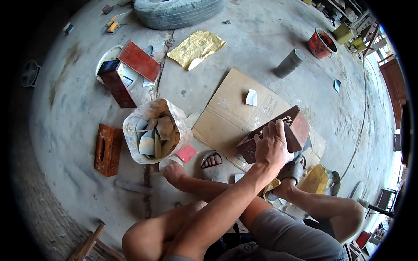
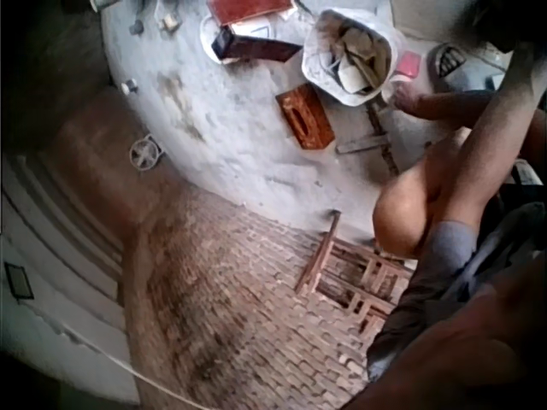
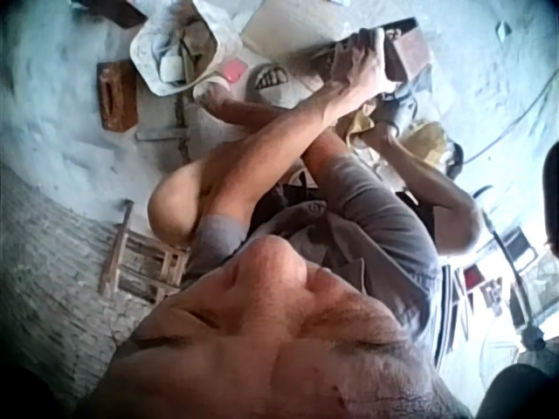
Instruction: The person sits on the floor and sands a small carved wooden block with sandpaper, then wipes it with a cloth. The person repeatedly flips the block and changes sandpaper sheets while continuing to sand and wipe the surfaces.
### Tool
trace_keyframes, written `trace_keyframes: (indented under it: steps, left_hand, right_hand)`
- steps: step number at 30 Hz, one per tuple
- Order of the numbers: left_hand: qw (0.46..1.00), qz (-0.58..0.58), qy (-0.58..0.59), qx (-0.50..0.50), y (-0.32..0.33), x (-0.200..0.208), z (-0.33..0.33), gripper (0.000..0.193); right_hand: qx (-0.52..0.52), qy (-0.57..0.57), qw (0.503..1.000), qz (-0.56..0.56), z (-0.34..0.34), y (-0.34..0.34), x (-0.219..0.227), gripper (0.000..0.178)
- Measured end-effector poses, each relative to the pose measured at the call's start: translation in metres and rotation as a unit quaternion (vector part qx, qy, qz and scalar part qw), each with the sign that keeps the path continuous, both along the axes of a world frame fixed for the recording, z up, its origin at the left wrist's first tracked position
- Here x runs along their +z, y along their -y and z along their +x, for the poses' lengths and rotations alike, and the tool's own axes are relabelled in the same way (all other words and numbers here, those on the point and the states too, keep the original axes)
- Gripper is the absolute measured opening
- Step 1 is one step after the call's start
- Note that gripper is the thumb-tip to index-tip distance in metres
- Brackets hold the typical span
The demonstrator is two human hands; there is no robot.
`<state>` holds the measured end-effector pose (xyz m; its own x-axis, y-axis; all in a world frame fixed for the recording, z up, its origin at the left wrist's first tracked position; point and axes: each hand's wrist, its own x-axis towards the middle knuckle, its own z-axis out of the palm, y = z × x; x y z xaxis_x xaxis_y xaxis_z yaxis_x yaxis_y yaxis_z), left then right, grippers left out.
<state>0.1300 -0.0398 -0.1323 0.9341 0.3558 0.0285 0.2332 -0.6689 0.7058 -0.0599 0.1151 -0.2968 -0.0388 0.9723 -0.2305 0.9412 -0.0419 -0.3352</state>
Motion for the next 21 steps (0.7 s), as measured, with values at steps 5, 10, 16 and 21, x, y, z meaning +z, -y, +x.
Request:
trace_keyframes:
  steps: [5,10,16,21]
  left_hand:
    - [0.999,-0.035,0.013,-0.012,-0.006,0.0,0.004,0.089]
    - [0.999,-0.027,0.013,-0.016,0.009,0.003,-0.002,0.101]
    - [0.999,-0.015,-0.03,-0.026,0.005,-0.013,-0.02,0.111]
    - [0.998,-0.05,0.041,0.015,-0.019,-0.03,-0.055,0.096]
  right_hand:
    - [-0.005,0.008,1.0,0.022,0.006,-0.005,-0.003,0.021]
    - [-0.044,0.027,0.997,0.064,0.02,-0.001,0.0,0.02]
    - [-0.218,-0.378,0.894,0.098,0.026,0.048,0.024,0.019]
    - [-0.381,-0.64,0.667,-0.016,0.048,0.191,0.033,0.021]
